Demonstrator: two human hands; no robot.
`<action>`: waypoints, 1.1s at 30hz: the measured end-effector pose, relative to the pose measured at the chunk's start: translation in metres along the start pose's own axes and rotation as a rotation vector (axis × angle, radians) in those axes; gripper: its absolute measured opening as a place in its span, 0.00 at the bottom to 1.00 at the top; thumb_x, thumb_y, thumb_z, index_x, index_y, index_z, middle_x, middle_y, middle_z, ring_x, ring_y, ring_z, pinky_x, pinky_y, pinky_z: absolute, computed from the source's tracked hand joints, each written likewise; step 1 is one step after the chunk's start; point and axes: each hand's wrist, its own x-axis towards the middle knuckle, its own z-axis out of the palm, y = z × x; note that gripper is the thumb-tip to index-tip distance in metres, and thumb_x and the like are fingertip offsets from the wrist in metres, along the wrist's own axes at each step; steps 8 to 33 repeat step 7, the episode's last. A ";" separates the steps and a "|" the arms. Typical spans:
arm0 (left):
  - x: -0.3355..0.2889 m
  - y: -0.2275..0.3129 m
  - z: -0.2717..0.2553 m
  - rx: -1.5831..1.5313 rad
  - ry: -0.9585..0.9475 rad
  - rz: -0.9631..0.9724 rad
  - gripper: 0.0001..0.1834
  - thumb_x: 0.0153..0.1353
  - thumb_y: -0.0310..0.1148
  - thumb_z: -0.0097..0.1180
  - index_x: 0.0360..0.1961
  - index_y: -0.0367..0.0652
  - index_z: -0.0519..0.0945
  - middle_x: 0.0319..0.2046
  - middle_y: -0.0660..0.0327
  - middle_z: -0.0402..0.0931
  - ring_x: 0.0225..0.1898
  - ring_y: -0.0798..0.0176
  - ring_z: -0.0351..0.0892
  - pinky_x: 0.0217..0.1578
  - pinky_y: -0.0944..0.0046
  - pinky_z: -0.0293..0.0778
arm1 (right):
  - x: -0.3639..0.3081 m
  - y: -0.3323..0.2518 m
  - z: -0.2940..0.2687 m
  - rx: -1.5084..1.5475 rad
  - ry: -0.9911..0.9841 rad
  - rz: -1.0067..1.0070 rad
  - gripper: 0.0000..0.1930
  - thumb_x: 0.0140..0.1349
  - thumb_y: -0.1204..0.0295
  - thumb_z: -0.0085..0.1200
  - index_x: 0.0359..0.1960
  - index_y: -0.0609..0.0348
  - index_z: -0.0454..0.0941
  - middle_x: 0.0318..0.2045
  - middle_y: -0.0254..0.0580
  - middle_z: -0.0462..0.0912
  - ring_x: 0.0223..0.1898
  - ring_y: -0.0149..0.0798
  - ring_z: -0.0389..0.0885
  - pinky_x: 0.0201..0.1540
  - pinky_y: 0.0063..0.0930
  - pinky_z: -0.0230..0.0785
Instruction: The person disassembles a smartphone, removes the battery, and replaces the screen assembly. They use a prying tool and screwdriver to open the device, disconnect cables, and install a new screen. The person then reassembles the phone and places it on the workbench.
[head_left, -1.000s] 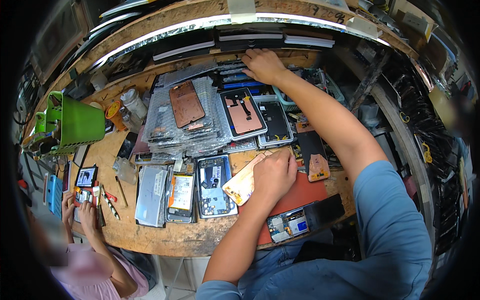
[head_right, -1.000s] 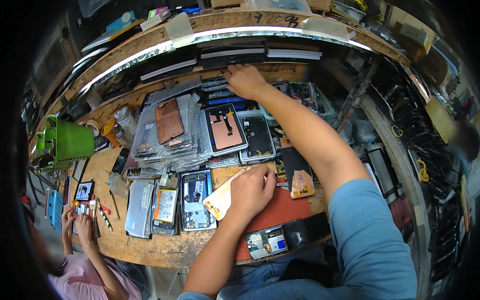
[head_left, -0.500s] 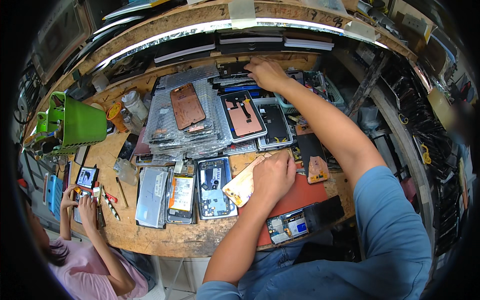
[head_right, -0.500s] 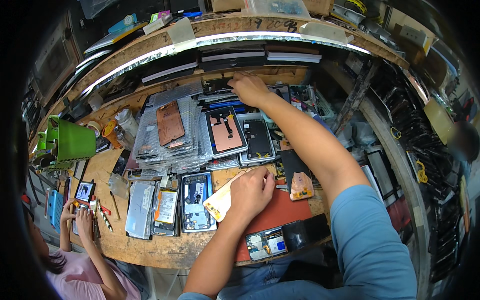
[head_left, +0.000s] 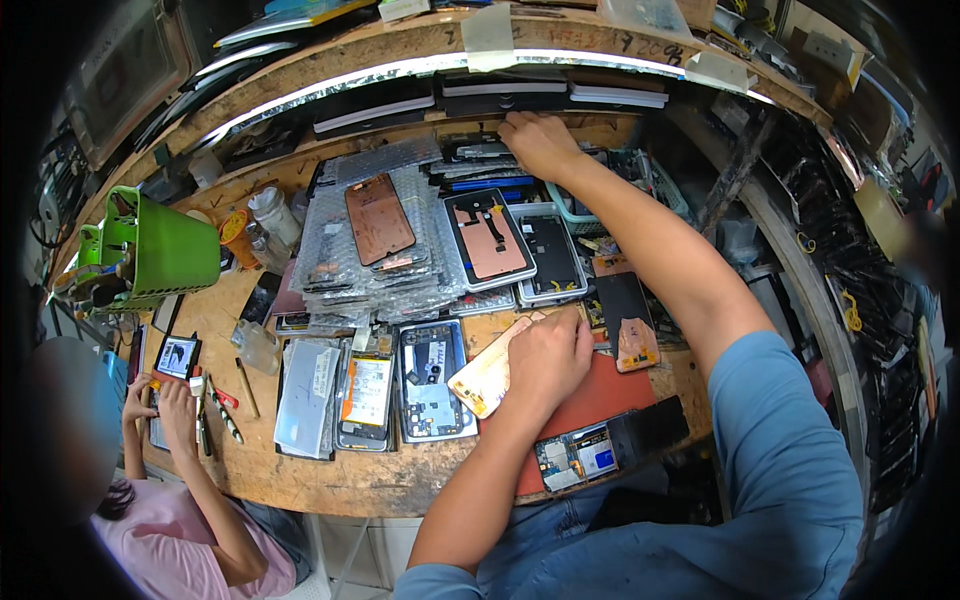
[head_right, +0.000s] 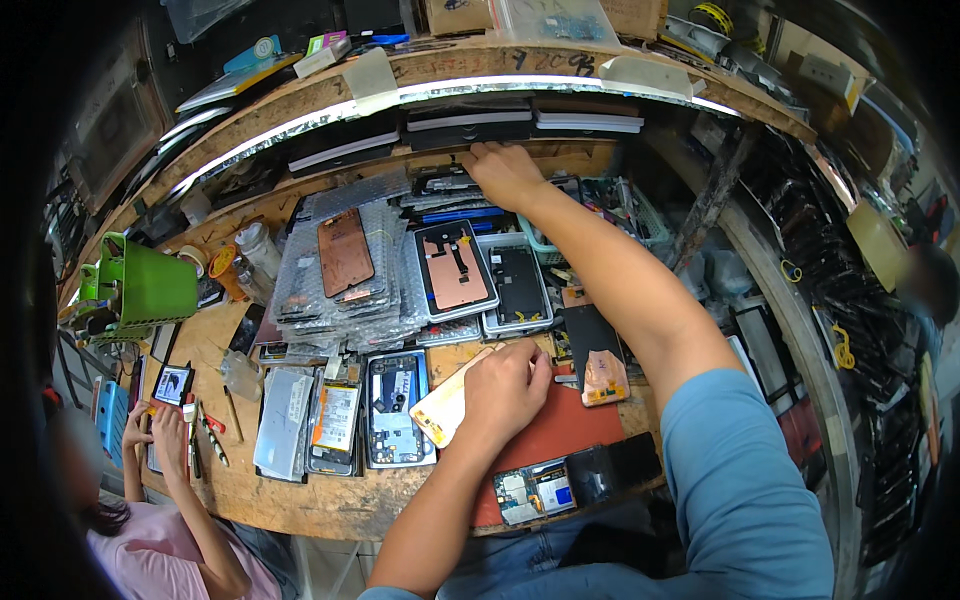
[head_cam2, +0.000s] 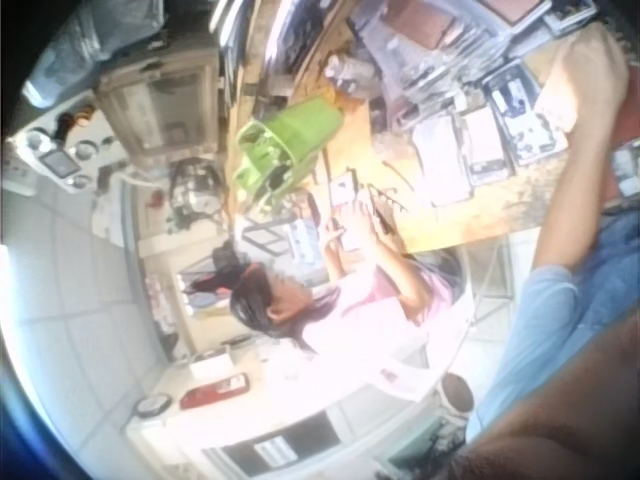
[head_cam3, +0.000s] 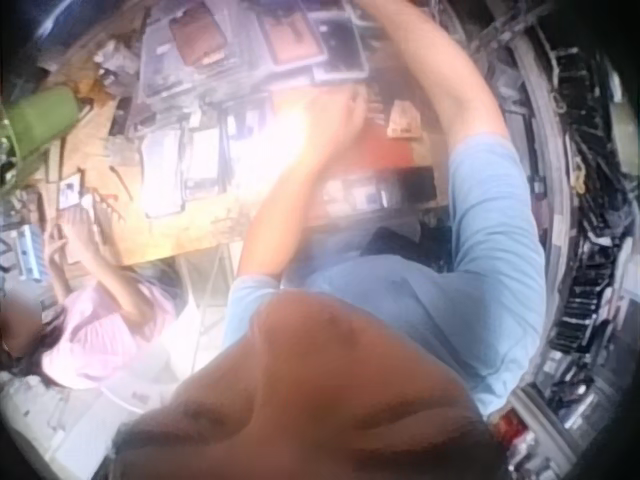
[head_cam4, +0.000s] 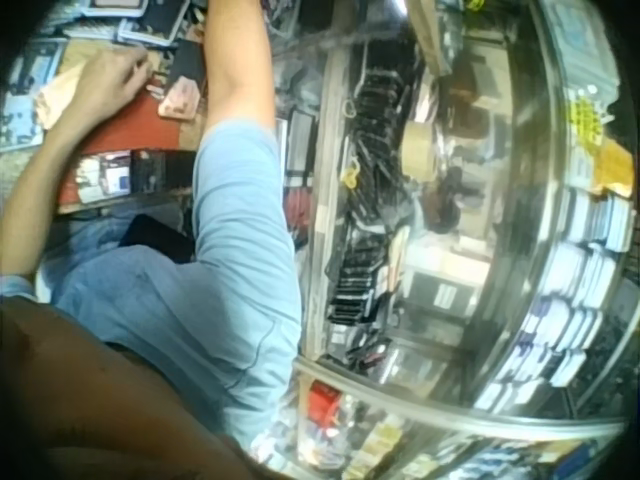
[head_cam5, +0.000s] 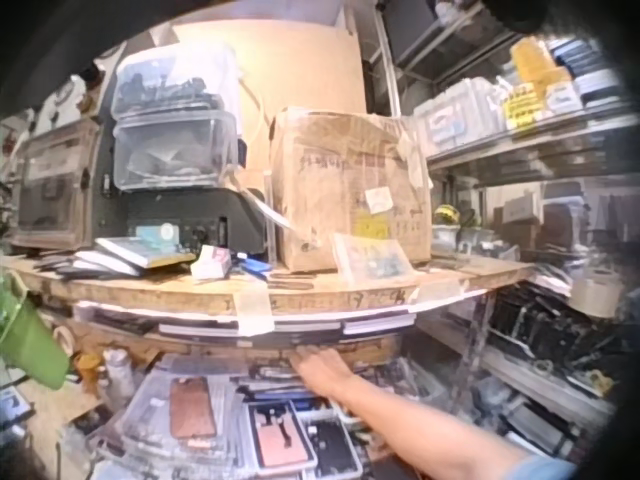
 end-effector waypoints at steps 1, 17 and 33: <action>0.000 0.001 -0.001 0.009 -0.005 0.013 0.11 0.71 0.36 0.63 0.35 0.40 0.84 0.31 0.48 0.88 0.31 0.41 0.89 0.34 0.42 0.84 | 0.001 -0.002 0.001 0.006 0.007 0.021 0.05 0.66 0.71 0.62 0.41 0.55 0.87 0.44 0.43 0.87 0.52 0.51 0.89 0.52 0.49 0.84; 0.000 0.000 -0.002 0.004 -0.008 0.018 0.11 0.70 0.37 0.63 0.36 0.39 0.85 0.32 0.48 0.89 0.31 0.41 0.90 0.34 0.42 0.85 | -0.003 -0.004 0.006 0.030 0.026 -0.066 0.08 0.68 0.72 0.58 0.45 0.54 0.88 0.44 0.43 0.88 0.54 0.50 0.90 0.56 0.48 0.83; 0.000 0.000 -0.002 0.004 -0.008 0.018 0.11 0.70 0.37 0.63 0.36 0.39 0.85 0.32 0.48 0.89 0.31 0.41 0.90 0.34 0.42 0.85 | -0.003 -0.004 0.006 0.030 0.026 -0.066 0.08 0.68 0.72 0.58 0.45 0.54 0.88 0.44 0.43 0.88 0.54 0.50 0.90 0.56 0.48 0.83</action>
